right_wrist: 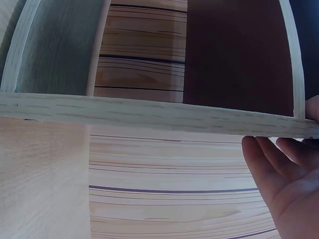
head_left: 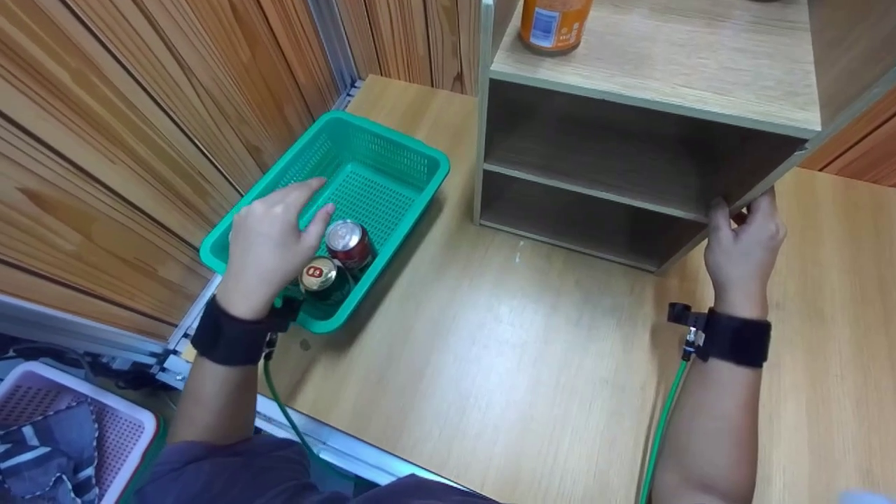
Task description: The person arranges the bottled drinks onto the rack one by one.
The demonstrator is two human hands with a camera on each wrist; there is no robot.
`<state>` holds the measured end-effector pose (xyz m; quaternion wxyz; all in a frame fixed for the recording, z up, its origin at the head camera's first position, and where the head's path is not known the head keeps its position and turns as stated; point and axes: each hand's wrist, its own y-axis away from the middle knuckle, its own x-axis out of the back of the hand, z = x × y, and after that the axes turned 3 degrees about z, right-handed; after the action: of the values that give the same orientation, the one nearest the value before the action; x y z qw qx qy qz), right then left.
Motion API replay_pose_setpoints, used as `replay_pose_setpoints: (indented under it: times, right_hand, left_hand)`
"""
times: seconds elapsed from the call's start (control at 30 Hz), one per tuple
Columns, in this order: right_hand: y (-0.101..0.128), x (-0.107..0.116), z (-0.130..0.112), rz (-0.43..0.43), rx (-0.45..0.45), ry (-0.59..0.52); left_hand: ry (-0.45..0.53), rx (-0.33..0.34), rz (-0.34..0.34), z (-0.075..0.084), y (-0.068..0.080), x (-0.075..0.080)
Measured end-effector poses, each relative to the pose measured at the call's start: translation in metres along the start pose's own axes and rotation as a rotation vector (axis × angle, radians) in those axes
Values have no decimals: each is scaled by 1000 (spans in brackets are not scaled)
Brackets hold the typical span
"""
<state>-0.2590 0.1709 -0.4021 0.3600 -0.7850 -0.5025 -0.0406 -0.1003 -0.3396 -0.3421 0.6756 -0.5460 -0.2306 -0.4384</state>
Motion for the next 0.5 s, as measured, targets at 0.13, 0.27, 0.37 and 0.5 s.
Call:
replay_pose_setpoints:
  times: [0.13,0.27,0.37,0.5]
  right_hand:
    - [0,5,1,6,-24,13]
    - [0,7,2,15,-17,12]
    - [0,8,2,19,-12,13]
    - [3,8,1,10,-13,15]
  left_hand:
    - [-20,16,-94,-7,2,-8]
    - [-11,6,-184,-16,-3,-20]
    - [-7,-15,-250,-22,-8,-30]
    - [-8,-35,-368,-28,-10,-40]
